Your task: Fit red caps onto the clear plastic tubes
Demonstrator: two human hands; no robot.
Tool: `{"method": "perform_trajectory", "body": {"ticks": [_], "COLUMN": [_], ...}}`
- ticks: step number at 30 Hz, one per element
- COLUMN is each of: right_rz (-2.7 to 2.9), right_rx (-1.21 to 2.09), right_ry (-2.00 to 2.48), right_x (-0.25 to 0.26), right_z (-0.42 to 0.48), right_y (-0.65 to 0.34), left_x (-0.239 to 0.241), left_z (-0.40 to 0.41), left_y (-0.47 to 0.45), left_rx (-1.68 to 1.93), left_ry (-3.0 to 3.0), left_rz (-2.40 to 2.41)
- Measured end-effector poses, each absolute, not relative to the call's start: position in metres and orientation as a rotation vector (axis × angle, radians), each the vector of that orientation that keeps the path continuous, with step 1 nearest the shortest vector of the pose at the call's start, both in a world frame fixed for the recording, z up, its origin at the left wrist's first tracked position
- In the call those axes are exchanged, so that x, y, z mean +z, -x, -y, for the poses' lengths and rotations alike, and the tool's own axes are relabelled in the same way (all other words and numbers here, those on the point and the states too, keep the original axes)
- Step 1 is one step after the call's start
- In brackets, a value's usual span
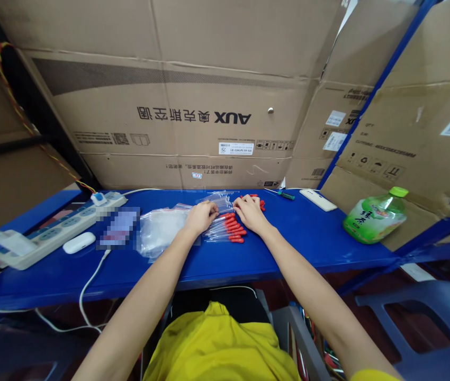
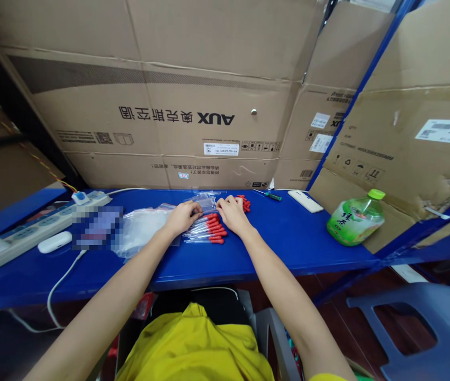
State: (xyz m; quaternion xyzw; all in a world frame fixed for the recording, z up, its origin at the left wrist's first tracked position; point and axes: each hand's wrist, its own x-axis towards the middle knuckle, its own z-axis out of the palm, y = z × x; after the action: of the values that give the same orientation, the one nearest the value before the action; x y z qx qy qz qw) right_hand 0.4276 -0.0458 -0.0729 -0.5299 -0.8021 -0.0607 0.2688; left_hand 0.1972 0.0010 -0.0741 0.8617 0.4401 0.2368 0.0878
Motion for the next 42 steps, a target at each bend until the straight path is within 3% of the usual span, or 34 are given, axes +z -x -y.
{"method": "perform_trajectory", "body": {"ticks": [6, 17, 30, 42], "right_rz": [2.076, 1.973, 1.564, 1.919], "right_rx": [-0.014, -0.040, -0.224, -0.200], "right_ry": [1.253, 1.076, 1.645, 1.852], "right_x": [-0.073, -0.068, -0.075, -0.071], "right_z": [0.045, 0.053, 0.038, 0.051], "right_y": [-0.428, -0.422, -0.490, -0.471], "left_x": [-0.074, -0.066, -0.059, -0.061], "left_z": [-0.001, 0.010, 0.023, 0.022], "left_y": [-0.198, -0.208, -0.209, -0.210], "left_rx": [0.842, 0.936, 0.789, 0.777], "left_ry": [-2.605, -2.704, -2.535, -2.546], "left_rz": [-1.281, -0.846, -1.280, -1.269]}}
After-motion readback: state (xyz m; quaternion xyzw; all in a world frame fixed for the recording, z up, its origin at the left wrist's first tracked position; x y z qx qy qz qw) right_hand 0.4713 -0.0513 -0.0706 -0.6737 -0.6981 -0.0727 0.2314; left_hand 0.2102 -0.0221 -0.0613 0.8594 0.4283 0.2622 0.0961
